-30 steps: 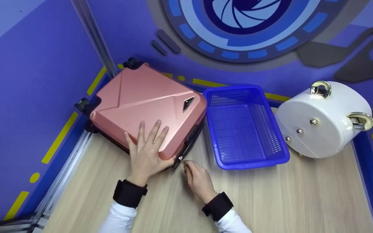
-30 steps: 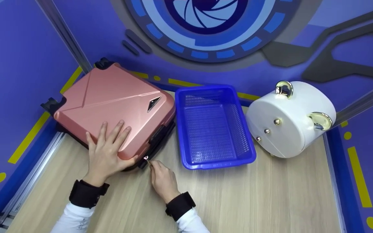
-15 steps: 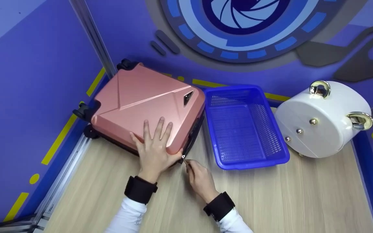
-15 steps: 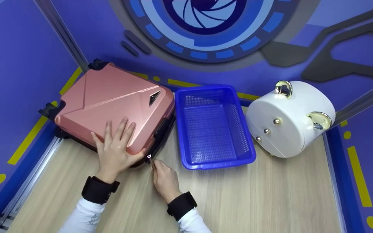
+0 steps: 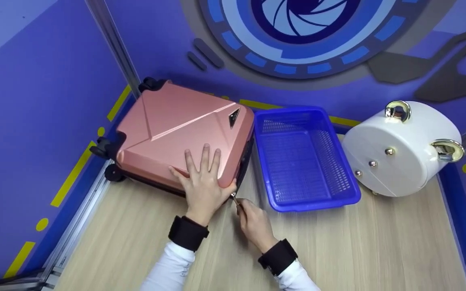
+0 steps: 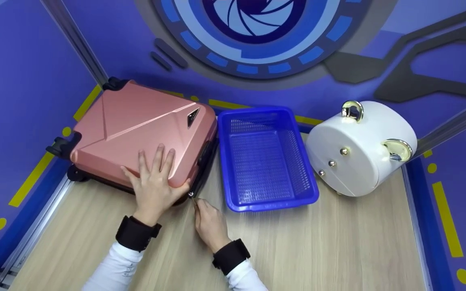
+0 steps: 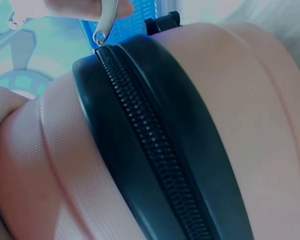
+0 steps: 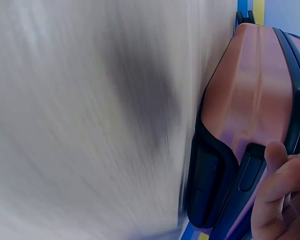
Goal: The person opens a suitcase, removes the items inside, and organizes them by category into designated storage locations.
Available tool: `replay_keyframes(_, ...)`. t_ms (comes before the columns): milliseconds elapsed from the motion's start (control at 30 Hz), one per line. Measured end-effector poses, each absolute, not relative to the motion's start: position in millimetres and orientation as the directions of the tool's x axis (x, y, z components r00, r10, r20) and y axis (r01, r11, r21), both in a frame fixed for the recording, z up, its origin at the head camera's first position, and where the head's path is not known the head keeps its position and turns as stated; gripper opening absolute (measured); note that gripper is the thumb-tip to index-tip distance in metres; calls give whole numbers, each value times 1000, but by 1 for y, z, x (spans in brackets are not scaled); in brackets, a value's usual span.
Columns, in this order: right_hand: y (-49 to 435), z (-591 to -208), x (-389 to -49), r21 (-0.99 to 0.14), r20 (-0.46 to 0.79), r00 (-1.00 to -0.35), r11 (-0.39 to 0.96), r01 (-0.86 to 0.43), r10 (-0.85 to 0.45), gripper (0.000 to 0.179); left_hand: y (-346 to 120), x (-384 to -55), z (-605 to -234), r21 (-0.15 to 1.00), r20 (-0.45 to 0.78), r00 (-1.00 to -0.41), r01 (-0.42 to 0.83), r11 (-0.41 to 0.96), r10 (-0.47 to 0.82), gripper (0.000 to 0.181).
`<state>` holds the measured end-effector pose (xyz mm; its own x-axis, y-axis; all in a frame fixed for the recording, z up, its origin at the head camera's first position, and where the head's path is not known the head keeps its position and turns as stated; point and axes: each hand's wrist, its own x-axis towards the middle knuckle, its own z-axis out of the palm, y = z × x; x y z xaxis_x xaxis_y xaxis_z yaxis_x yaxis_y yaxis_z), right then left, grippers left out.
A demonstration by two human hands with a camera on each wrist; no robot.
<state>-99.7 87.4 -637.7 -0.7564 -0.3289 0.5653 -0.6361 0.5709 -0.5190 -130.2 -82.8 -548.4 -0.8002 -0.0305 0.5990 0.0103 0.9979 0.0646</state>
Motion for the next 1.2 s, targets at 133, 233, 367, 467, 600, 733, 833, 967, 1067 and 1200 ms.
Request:
replay_keyframes(133,89,-637,-98,-507,576,-744,566,-651,-339,18,-77,-131,-548,48,595,-803,-16,999,-42,101)
replay_keyframes(233,90,-636,-97,-496,570,-743,574,-651,-351,16,-75,-131,-548,40,589,-806,-31,999,-49,102)
replay_keyframes(367,89,-635,-94,-475,578,-731,579,-662,-362,13,-74,-131,-548,32,584,-810,-35,999,-47,101)
replay_keyframes(467,86,-635,-91,-472,592,-718,565,-677,-365,13,-75,-131,-548,25,580,-814,-30,999,-39,101)
replay_keyframes(600,80,-635,-86,-477,601,-699,527,-703,-388,15,-76,-131,-546,15,561,-828,-26,1000,-30,101)
replay_keyframes(733,76,-637,-82,-462,598,-678,507,-728,-428,17,-75,-131,-545,13,541,-840,-24,1000,-27,101)
replay_keyframes(833,74,-638,-82,-456,588,-673,503,-734,-449,18,-75,-131,-545,12,534,-845,-31,999,-33,102)
replay_keyframes(967,74,-638,-86,-456,581,-672,500,-736,-460,23,-76,-131,-546,26,530,-847,-28,999,-37,102)
replay_keyframes(1067,77,-636,-89,-455,581,-666,491,-743,-469,25,-79,-130,-547,102,539,-842,31,994,-29,101)
replay_keyframes(1200,84,-630,-95,-484,571,-673,469,-739,-470,25,-87,-124,-550,294,580,-815,196,935,-11,86)
